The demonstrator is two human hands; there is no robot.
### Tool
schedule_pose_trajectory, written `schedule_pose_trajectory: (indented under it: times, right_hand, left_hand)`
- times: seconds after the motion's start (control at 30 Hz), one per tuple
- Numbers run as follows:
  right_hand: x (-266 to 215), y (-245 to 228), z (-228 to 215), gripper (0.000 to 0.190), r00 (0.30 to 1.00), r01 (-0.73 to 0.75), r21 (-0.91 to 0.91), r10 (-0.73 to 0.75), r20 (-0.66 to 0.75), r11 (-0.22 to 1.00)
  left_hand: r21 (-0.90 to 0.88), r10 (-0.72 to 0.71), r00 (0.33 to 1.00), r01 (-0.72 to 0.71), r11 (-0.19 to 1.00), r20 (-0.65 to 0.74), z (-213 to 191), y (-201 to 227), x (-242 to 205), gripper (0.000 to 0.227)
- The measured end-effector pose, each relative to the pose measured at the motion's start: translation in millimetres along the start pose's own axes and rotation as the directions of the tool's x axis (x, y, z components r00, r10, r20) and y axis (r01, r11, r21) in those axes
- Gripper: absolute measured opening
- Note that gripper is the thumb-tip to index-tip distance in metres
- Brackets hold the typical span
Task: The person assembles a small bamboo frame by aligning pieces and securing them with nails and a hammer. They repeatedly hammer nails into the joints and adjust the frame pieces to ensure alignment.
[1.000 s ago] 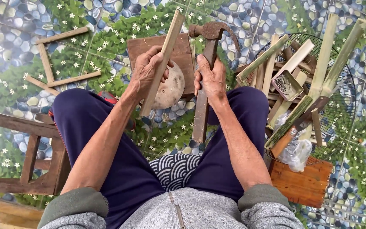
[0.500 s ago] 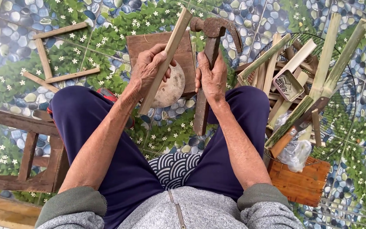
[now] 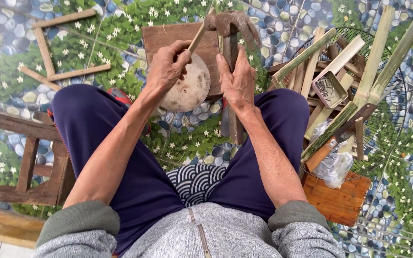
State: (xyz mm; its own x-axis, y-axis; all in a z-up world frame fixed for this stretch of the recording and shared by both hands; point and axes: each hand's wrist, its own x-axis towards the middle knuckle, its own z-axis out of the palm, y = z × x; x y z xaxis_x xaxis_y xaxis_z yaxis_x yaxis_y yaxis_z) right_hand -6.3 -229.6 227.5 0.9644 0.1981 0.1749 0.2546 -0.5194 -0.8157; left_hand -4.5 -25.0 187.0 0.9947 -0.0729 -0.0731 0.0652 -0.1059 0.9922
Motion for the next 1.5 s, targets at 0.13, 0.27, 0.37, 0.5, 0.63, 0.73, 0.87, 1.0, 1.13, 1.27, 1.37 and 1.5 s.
schedule_pose_trajectory:
  times: [0.13, 0.27, 0.37, 0.5, 0.63, 0.73, 0.87, 1.0, 1.13, 1.27, 1.37, 1.5]
  right_hand:
    - [1.2, 28.7, 14.7, 0.072, 0.982, -0.178, 0.075, 0.172, 0.080, 0.981]
    - [1.0, 36.1, 27.1, 0.033, 0.987, -0.127, 0.044, 0.121, 0.108, 0.991]
    - [-7.8, 60.1, 52.3, 0.023, 0.979, -0.146, -0.011, 0.146, 0.141, 0.989]
    - [-15.2, 91.0, 80.4, 0.035, 0.981, -0.084, -0.241, 0.123, 0.151, 0.967]
    - [-14.5, 106.3, 93.7, 0.034, 0.978, -0.063, -0.342, 0.126, 0.166, 0.938]
    - [-5.5, 115.5, 97.2, 0.035, 0.981, -0.018, -0.363, 0.087, 0.176, 0.932]
    - [-3.1, 82.9, 84.0, 0.046, 0.991, 0.057, -0.253, -0.024, 0.131, 0.966]
    - [-5.0, 77.3, 78.6, 0.038, 0.977, 0.207, -0.301, -0.211, 0.021, 0.931]
    - [-3.6, 116.4, 94.5, 0.027, 0.984, 0.178, -0.340, -0.168, 0.059, 0.923]
    - [3.7, 112.3, 80.5, 0.054, 0.997, 0.049, -0.400, -0.019, 0.078, 0.915]
    - [-2.0, 88.2, 72.5, 0.070, 0.995, -0.063, -0.301, 0.084, 0.054, 0.952]
    - [-4.3, 36.7, 56.7, 0.033, 0.993, 0.117, -0.152, -0.118, 0.006, 0.981]
  left_hand:
    - [0.637, 0.216, 0.973, -0.114, 0.763, -0.084, 11.3, -97.1, 7.6, 0.017]
    - [0.887, 0.321, 0.943, -0.074, 0.457, -0.087, 17.1, -183.7, 11.9, 0.011]
    - [0.988, 0.423, 0.901, 0.037, 0.151, -0.099, 9.9, -216.9, 0.7, 0.022]
    - [0.961, 0.476, 0.859, 0.063, 0.268, -0.188, 10.3, -196.9, -15.4, 0.046]
    - [0.858, 0.408, 0.879, 0.001, 0.513, -0.245, 12.2, -189.5, -21.6, 0.044]
    - [0.847, 0.400, 0.880, 0.006, 0.531, -0.257, 10.0, -190.9, -20.5, 0.043]
    - [0.856, 0.421, 0.871, -0.002, 0.517, -0.252, 12.4, -190.9, -21.4, 0.043]
    - [0.851, 0.380, 0.889, 0.021, 0.524, -0.256, 12.4, -197.0, -21.6, 0.040]
    - [0.845, 0.361, 0.899, 0.019, 0.534, -0.249, 10.4, -195.6, -16.6, 0.043]
    - [0.832, 0.344, 0.907, 0.013, 0.555, -0.243, 12.9, -189.5, -21.1, 0.039]
    - [0.852, 0.319, 0.911, 0.061, 0.520, -0.260, 13.4, -204.7, -16.3, 0.043]
    - [0.866, 0.364, 0.897, 0.039, 0.498, -0.250, 12.3, -200.4, -13.9, 0.049]
